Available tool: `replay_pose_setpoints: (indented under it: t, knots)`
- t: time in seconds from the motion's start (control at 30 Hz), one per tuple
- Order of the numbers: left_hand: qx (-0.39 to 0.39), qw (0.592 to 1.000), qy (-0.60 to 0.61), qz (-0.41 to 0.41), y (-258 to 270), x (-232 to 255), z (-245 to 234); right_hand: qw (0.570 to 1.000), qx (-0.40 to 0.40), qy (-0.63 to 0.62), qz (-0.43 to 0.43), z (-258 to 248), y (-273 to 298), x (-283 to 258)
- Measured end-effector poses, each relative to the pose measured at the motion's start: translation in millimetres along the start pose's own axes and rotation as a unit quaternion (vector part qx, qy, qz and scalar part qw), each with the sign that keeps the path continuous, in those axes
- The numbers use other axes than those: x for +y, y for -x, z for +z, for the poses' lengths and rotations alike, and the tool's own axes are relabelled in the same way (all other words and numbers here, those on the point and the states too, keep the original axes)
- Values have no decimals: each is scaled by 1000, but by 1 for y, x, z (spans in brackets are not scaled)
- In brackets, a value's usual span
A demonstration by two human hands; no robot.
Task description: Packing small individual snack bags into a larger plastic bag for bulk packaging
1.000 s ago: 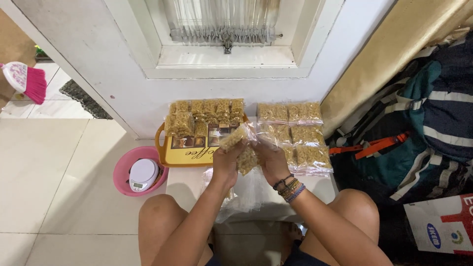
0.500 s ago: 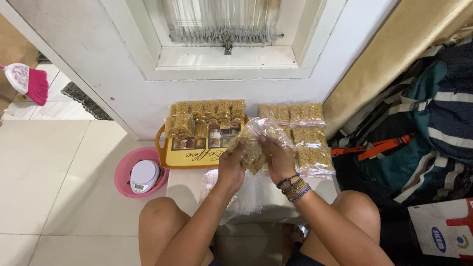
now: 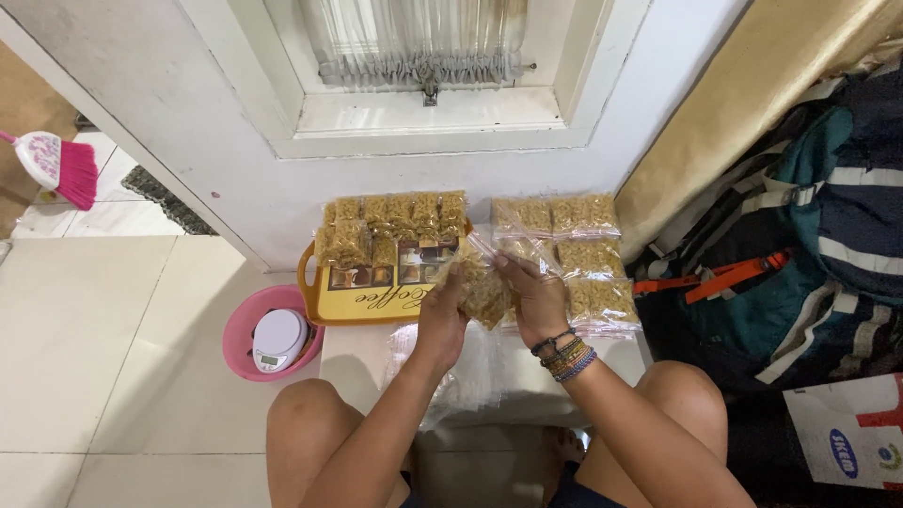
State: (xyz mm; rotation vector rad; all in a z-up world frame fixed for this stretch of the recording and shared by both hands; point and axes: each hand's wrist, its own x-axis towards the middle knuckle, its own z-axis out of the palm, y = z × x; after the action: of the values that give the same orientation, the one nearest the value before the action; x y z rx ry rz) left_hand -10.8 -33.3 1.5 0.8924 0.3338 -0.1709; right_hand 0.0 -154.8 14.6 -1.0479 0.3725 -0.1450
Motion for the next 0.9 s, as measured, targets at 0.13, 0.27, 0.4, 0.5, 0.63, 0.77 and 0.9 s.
replay_pose_setpoints:
  t: [0.13, 0.27, 0.4, 0.5, 0.63, 0.77, 0.9]
  knots:
    - [-10, 999, 31, -1, -4, -2, -3, 1000, -1, -5, -5, 1, 1, -5]
    - [-7, 999, 44, -7, -11, -7, -9, 1000, 0, -5, -10, 3, 5, -10]
    - [-5, 999, 37, 4, -3, -7, -5, 1000, 7, 0, -16, 4, 6, -12]
    - [-10, 999, 43, 3, 0, -1, -3, 1000, -2, -1, -20, 2, 4, -11]
    - [-48, 998, -29, 5, -34, -43, -29, 999, -7, 17, -31, -3, 0, -9]
    - [-28, 999, -25, 7, -47, -63, -41, 999, -18, 45, -24, -18, -13, 2]
    - [-18, 1000, -1, 8, -32, -48, -28, 999, -38, 30, -11, -2, 9, -26]
